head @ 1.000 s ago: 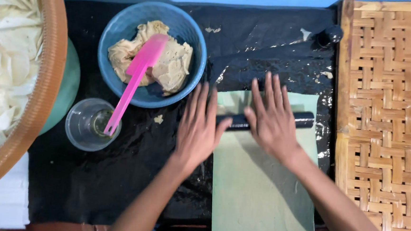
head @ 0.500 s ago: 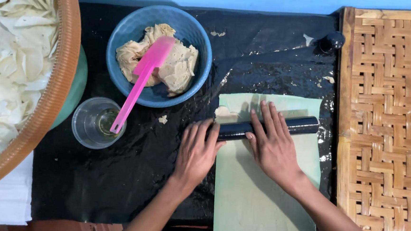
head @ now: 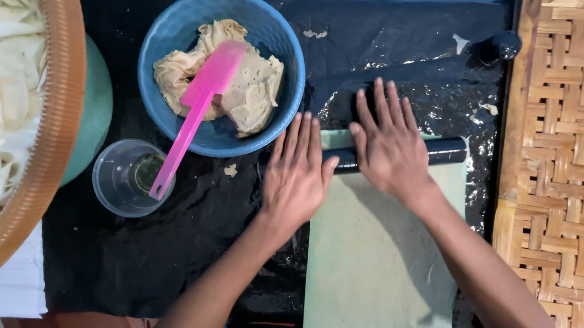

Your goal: Flattening food paste or seeds into chips using a rolling pin on a prepared surface.

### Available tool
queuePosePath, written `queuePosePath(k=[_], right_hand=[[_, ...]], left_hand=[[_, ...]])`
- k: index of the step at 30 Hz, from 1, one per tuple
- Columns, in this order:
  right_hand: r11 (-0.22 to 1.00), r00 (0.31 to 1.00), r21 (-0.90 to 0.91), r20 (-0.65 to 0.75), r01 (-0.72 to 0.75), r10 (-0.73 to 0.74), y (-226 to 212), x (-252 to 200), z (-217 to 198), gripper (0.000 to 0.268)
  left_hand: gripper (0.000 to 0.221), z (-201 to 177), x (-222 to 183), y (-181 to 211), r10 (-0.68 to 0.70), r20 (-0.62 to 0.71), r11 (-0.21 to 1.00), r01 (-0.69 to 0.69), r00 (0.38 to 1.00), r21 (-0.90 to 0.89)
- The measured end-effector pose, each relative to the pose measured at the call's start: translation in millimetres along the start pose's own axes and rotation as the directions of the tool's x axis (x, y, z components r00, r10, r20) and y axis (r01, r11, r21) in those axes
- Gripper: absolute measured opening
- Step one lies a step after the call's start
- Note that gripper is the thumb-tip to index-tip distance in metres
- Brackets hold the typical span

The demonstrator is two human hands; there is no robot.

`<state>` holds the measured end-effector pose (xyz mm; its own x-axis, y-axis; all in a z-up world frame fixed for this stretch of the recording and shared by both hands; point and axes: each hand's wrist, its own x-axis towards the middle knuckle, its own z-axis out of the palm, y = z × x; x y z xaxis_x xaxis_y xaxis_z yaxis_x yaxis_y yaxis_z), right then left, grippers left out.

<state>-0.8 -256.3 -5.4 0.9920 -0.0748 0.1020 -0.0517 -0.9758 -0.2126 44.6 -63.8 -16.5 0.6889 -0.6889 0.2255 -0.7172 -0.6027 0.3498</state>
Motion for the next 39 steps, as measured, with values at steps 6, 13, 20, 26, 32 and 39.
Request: queuePosePath(k=[6, 13, 20, 26, 32, 39], right_hand=[[0.997, 1.000, 0.073, 0.000, 0.000, 0.000, 14.4, 30.7, 4.5, 0.057], [0.971, 0.992, 0.204, -0.064, 0.122, -0.111, 2.9, 36.3, -11.3, 0.040], [0.940, 0.966, 0.233, 0.007, 0.250, -0.258, 0.2, 8.6, -14.1, 0.036], [0.947, 0.975, 0.232, -0.065, 0.223, -0.214, -5.7, -7.1, -19.3, 0.035], [0.979, 0.977, 0.119, -0.155, 0.166, -0.147, -8.2, -35.6, -45.3, 0.038], [0.983, 0.970, 0.045, -0.176, 0.177, -0.166, -22.7, -99.7, -37.0, 0.051]], left_hand=[[0.065, 8.9, 30.1, -16.2, -0.018, -0.015, 0.998, 0.017, 1.000, -0.055], [0.078, -3.3, 22.2, -14.2, -0.087, 0.022, 0.995, 0.088, 0.996, -0.048], [0.057, -21.8, -46.7, 4.9, -0.025, -0.066, 0.978, 0.011, 0.998, -0.207], [0.055, -35.8, -45.4, -2.0, 0.037, 0.028, 0.984, -0.031, 0.999, -0.178], [0.052, -53.2, -33.5, -0.2, 0.102, 0.060, 0.978, -0.089, 0.993, -0.189], [0.047, -31.9, -85.7, 29.4, 0.060, 0.046, 0.991, -0.054, 0.997, -0.122]])
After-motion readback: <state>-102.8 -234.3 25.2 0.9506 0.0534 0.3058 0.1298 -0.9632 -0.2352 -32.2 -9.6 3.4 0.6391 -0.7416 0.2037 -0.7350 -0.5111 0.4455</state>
